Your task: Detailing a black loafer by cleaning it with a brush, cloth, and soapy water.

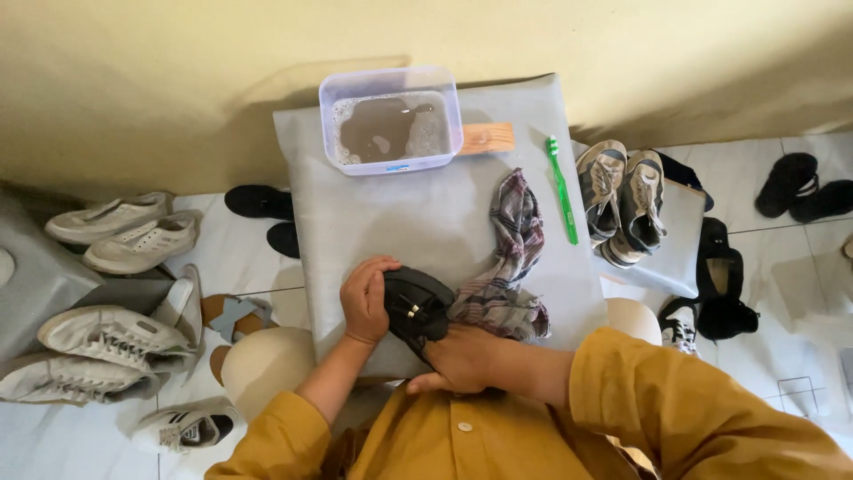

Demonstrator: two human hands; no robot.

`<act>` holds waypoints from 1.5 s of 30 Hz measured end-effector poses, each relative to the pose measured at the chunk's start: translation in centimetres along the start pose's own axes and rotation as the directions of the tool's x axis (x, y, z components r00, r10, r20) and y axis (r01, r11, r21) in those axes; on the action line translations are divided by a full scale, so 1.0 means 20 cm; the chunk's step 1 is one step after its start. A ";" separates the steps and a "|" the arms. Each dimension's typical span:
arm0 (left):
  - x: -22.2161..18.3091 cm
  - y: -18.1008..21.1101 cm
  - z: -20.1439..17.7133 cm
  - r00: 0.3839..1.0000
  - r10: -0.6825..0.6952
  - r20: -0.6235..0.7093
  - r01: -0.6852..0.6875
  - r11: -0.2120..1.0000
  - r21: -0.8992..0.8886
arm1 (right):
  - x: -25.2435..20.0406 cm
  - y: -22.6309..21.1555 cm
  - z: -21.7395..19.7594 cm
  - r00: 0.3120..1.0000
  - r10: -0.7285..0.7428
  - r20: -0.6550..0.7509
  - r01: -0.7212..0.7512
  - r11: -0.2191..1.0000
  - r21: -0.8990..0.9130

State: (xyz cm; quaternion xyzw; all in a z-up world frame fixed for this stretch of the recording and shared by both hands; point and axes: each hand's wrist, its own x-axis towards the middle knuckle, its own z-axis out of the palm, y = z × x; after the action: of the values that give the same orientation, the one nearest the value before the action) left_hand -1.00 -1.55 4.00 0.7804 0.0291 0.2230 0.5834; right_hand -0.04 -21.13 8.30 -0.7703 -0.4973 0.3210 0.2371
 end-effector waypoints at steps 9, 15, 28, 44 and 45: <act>0.00 -0.12 0.00 1.000 0.014 0.002 -0.014 0.998 0.059 | 0.12 0.01 0.03 0.980 0.185 0.078 -0.162 0.957 -0.239; 0.00 -0.17 0.00 1.000 0.004 0.018 -0.006 0.995 0.104 | 0.11 -0.05 0.03 0.966 0.255 0.047 -0.237 0.940 -0.248; 0.02 -0.14 0.00 0.998 0.033 0.058 -0.040 0.991 0.130 | -0.24 -0.23 -0.12 0.879 0.304 0.368 -0.075 0.849 -0.523; 0.02 0.02 -0.01 0.998 0.040 0.045 -0.040 0.999 0.006 | -0.13 -0.01 0.06 0.994 -0.005 0.110 0.037 0.957 -0.289; 0.02 0.03 -0.01 0.998 0.037 0.044 -0.037 0.999 -0.001 | -0.11 -0.01 0.05 0.990 0.003 0.140 0.034 0.966 -0.256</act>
State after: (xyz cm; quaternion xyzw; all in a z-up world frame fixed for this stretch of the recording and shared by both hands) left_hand -0.84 -1.49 4.69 0.7856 0.0020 0.2164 0.5797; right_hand -1.47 -23.12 8.31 -0.7664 -0.5561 0.3049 0.1023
